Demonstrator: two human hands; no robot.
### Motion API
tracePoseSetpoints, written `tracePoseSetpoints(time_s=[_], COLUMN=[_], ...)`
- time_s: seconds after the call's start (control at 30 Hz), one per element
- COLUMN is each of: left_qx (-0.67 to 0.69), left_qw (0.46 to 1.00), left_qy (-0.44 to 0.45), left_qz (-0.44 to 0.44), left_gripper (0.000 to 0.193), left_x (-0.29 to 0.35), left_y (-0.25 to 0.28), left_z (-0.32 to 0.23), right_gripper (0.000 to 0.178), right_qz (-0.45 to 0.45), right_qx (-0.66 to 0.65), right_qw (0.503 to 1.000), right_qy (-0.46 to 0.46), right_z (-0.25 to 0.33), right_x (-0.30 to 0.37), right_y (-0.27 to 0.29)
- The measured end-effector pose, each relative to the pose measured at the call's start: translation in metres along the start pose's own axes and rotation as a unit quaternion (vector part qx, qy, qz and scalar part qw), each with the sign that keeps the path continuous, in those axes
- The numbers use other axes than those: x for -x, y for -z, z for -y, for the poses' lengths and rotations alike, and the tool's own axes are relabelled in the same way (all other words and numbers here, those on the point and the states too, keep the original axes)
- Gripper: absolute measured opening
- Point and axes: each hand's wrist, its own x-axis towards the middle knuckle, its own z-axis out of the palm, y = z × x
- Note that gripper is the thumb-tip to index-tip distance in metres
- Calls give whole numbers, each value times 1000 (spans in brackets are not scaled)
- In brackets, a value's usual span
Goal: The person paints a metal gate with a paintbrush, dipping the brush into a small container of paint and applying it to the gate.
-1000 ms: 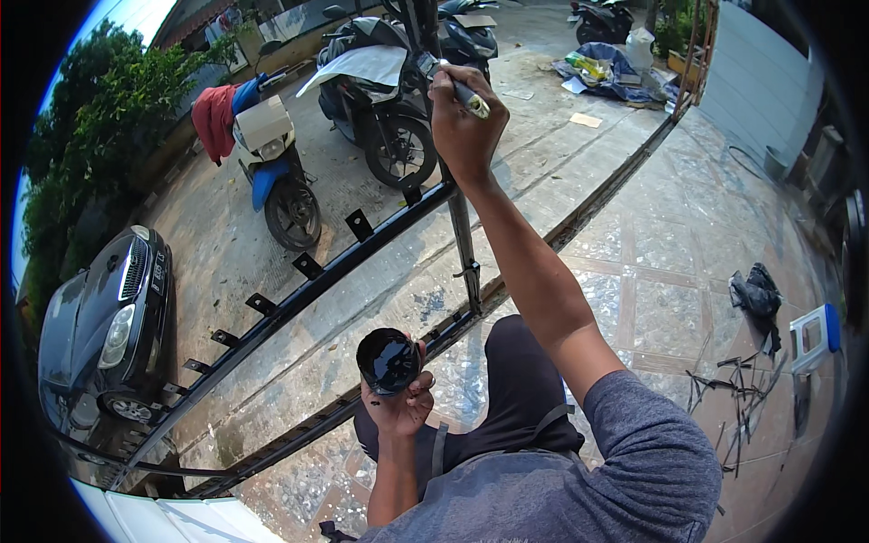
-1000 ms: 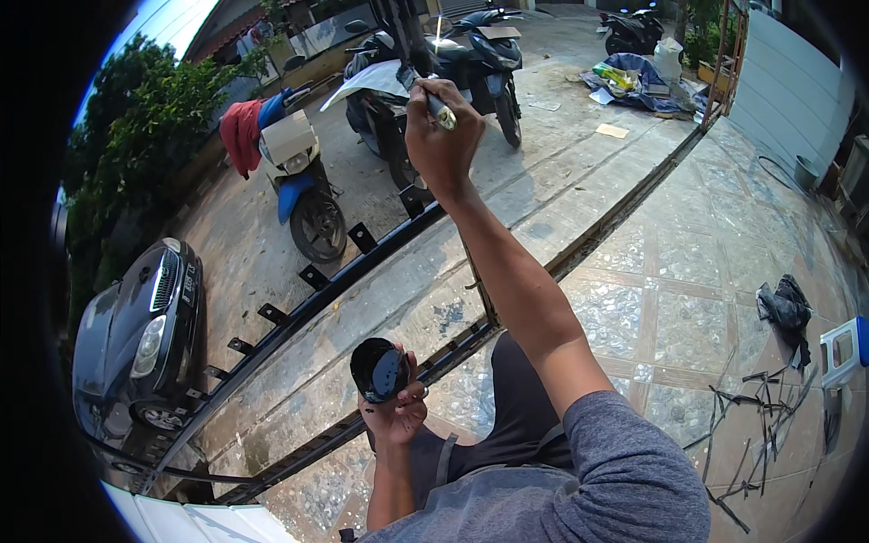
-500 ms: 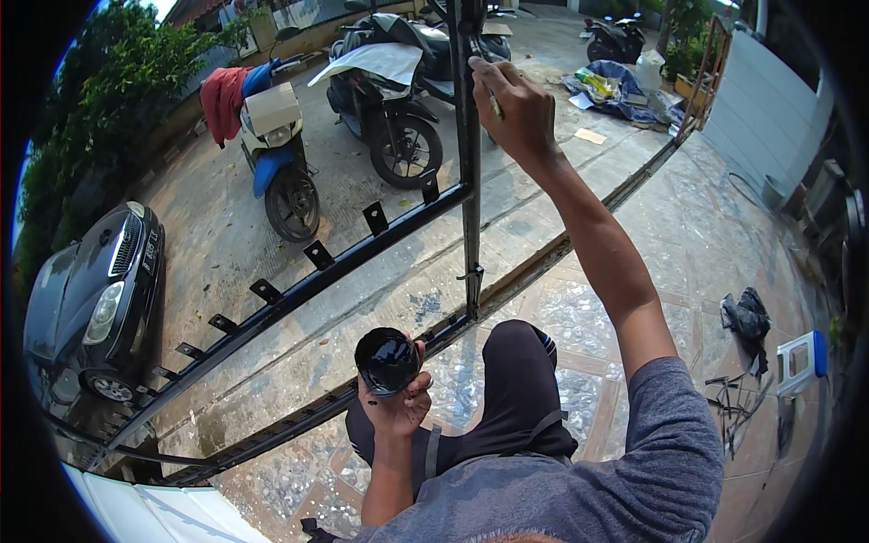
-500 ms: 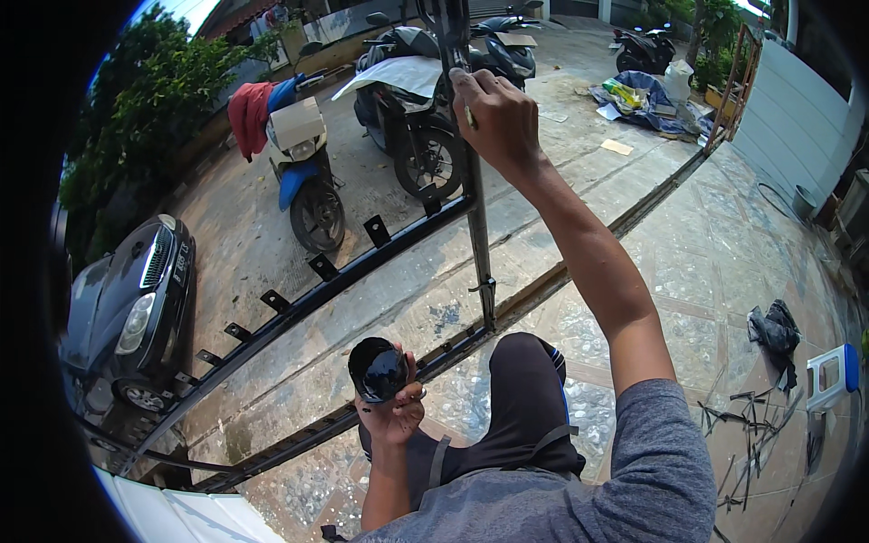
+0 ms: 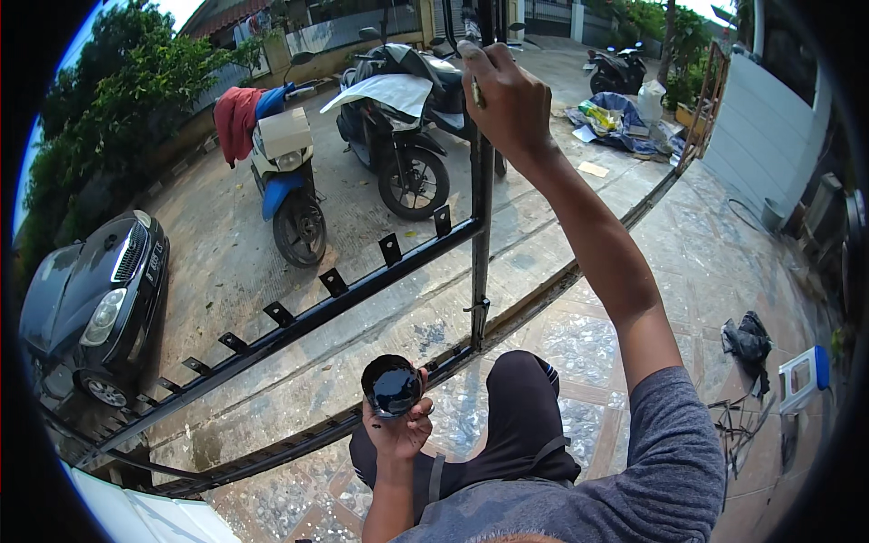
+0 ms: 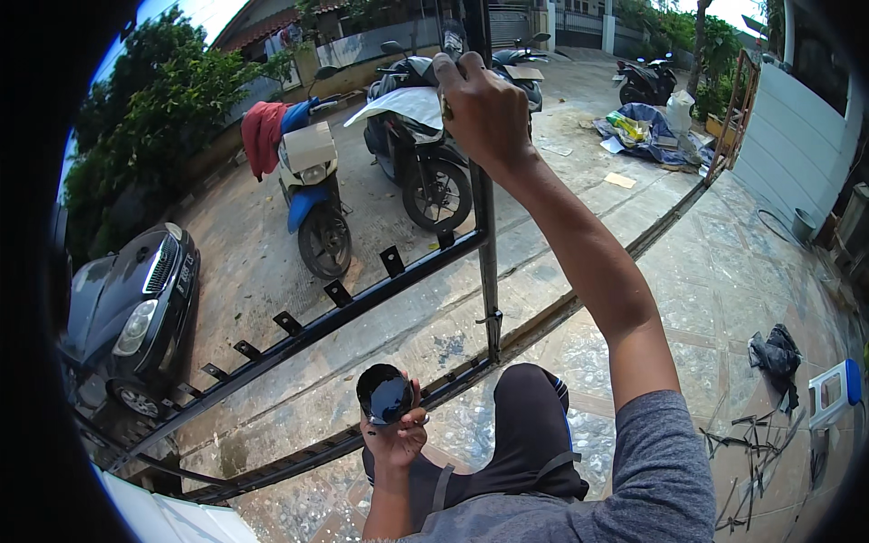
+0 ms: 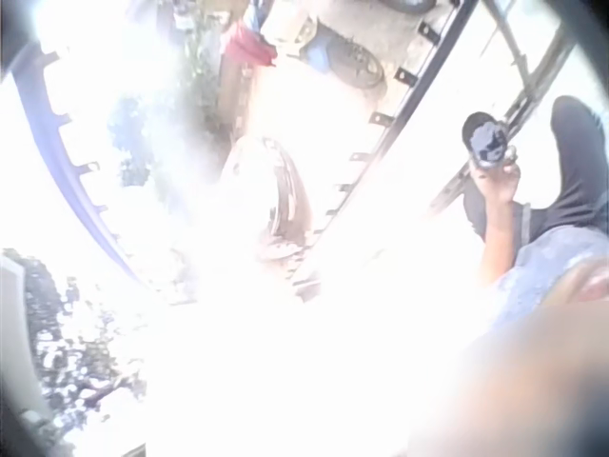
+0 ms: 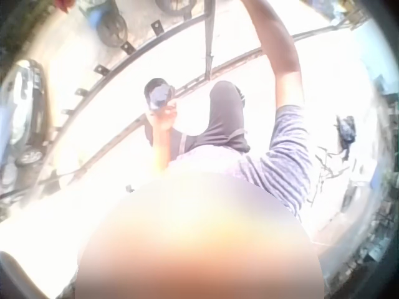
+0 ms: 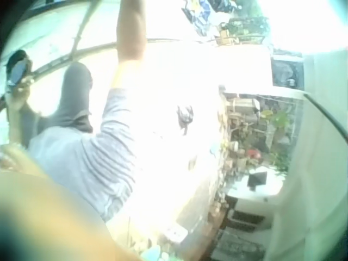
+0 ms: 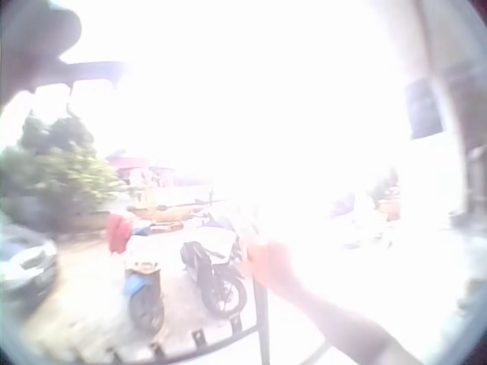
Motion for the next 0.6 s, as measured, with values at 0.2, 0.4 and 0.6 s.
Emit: tracePoseSetpoints(time_s=[0.2, 0.4, 0.6], left_qx=[3, 17, -10], left_qw=[1000, 1000, 1000], left_qy=[-11, -4, 7], left_qz=[15, 19, -6], left_gripper=[72, 73, 73], left_x=[6, 4, -9], left_y=[-1, 1, -9], left_z=[-4, -7, -11], right_gripper=[29, 33, 21], right_qz=[127, 66, 150], right_qx=[18, 73, -33], right_qw=[992, 995, 988], right_qy=[20, 1, -2], right_z=[6, -12, 4], right_x=[15, -11, 30], right_y=[-7, -1, -3])
